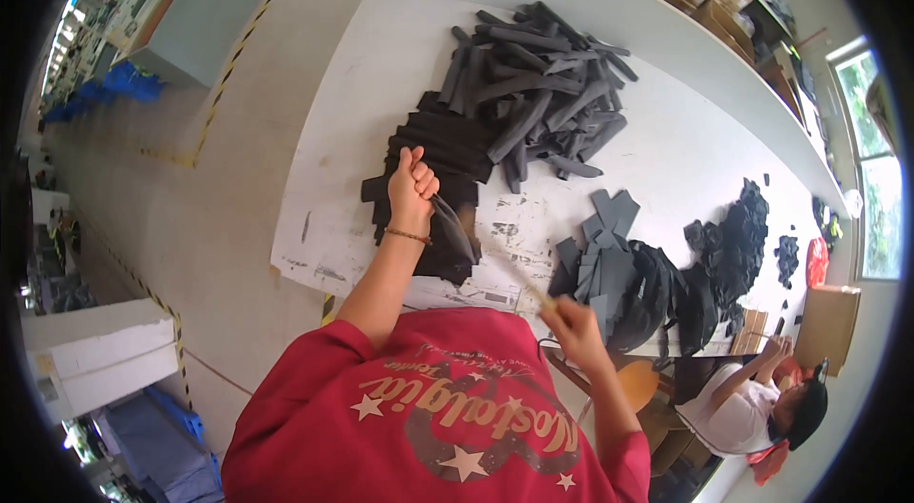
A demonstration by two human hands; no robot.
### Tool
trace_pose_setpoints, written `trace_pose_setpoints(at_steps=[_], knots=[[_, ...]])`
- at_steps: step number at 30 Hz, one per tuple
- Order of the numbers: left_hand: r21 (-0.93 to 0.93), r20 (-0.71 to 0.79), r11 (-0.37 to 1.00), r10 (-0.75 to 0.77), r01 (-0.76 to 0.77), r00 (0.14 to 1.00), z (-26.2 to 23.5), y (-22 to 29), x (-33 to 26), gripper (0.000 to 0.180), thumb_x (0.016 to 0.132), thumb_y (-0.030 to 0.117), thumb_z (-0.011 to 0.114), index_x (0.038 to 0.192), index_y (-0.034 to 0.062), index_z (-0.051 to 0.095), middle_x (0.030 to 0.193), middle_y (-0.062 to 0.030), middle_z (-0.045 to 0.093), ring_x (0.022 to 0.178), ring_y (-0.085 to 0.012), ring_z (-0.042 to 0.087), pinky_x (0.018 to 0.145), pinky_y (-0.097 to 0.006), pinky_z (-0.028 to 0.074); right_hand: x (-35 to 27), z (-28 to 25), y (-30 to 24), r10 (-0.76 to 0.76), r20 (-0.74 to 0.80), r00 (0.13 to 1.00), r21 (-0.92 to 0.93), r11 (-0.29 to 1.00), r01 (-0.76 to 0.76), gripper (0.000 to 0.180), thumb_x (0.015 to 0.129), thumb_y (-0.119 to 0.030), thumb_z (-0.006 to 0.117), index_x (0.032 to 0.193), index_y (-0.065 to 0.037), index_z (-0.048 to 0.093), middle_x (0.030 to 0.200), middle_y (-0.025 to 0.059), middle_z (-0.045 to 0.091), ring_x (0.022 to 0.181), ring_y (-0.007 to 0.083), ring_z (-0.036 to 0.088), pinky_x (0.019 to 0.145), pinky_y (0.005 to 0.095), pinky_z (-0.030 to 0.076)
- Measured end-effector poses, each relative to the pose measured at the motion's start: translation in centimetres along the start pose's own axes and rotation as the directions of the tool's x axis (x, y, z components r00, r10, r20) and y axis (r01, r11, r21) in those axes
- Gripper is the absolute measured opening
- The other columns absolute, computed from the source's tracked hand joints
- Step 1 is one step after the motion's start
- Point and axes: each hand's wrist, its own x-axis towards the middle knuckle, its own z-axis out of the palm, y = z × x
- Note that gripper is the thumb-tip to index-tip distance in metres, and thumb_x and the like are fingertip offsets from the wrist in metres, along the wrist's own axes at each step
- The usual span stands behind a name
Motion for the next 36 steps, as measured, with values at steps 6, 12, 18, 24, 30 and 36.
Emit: trace_pose_setpoints(at_steps=[6, 12, 18, 24, 30, 36], knots=[[-0.084, -0.209, 0.987, -0.149, 0.134, 0.966, -0.2, -5.3, -1.7, 0.027, 0.098, 0.032, 0.048, 0.087, 0.0082, 0.056, 0.061, 0.0012, 0.047, 0.047, -0.0086, 0.039, 0.043, -0.023, 0.033, 11.3, 6.0, -5.2, -0.172, -0.359, 0.917, 0.317, 0.902, 0.293, 0.017, 0.087, -0.015, 0.068, 0.100, -0.004, 0.062, 0.062, -0.0082, 0.039, 0.055, 0.0015, 0.036, 0.048, 0.0196, 0.027], [0.749, 0.566, 0.497, -0.137, -0.438, 0.813, 0.5, -3.7, -4.4, 0.033, 0.092, 0.031, 0.058, 0.104, -0.0002, 0.059, 0.078, -0.0052, 0.063, 0.066, -0.0120, 0.058, 0.063, -0.022, 0.047, 14.4, 3.8, -5.6, -0.047, -0.359, 0.932, 0.429, 0.879, 0.210, 0.038, 0.095, -0.032, 0.057, 0.069, -0.004, 0.055, 0.057, -0.0062, 0.039, 0.055, 0.0030, 0.035, 0.047, 0.0230, 0.027], [0.793, 0.362, 0.608, -0.534, 0.049, 0.764, 0.8, -5.8, -10.7, 0.036, 0.100, 0.030, 0.042, 0.076, 0.0041, 0.051, 0.054, 0.0003, 0.047, 0.047, -0.0084, 0.045, 0.045, -0.024, 0.037, 17.8, 0.3, -5.6, -0.182, -0.762, 0.621, 0.060, 0.935, 0.349, 0.032, 0.096, -0.027, 0.055, 0.078, -0.001, 0.059, 0.063, -0.0057, 0.045, 0.060, 0.0037, 0.037, 0.052, 0.0221, 0.030], [0.750, 0.649, 0.260, -0.107, -0.608, 0.754, -6.6, -4.2, -9.1, 0.018, 0.090, 0.020, 0.053, 0.084, 0.0036, 0.057, 0.065, -0.0079, 0.057, 0.059, -0.0209, 0.058, 0.057, -0.032, 0.047, 22.9, -12.7, -11.4, -0.036, -0.764, 0.644, 0.398, 0.758, 0.516, 0.037, 0.093, -0.038, 0.058, 0.073, -0.007, 0.055, 0.057, -0.0042, 0.042, 0.048, 0.0049, 0.035, 0.043, 0.0214, 0.026], [0.666, 0.742, -0.506, 0.378, -0.548, 0.553, -6.7, 3.2, -0.6, 0.017, 0.072, 0.009, 0.073, 0.085, 0.0050, 0.062, 0.088, -0.0079, 0.058, 0.083, -0.0273, 0.057, 0.075, -0.037, 0.048, 26.6, -14.8, -9.2, -0.222, -0.786, 0.577, -0.068, 0.958, 0.278, 0.047, 0.093, -0.040, 0.056, 0.113, 0.003, 0.059, 0.076, 0.0040, 0.057, 0.068, 0.0109, 0.053, 0.065, 0.0251, 0.042], [0.788, 0.614, -0.220, 0.200, -0.576, 0.764, -8.5, 4.3, 2.1, 0.013, 0.073, 0.008, 0.074, 0.082, 0.0035, 0.067, 0.083, -0.0063, 0.062, 0.081, -0.0245, 0.060, 0.073, -0.034, 0.049, 19.9, -4.0, -0.3, -0.347, -0.334, 0.876, -0.196, 0.935, 0.296, 0.021, 0.094, -0.018, 0.054, 0.106, -0.004, 0.064, 0.073, 0.0101, 0.061, 0.069, 0.0182, 0.061, 0.064, 0.0303, 0.046]])
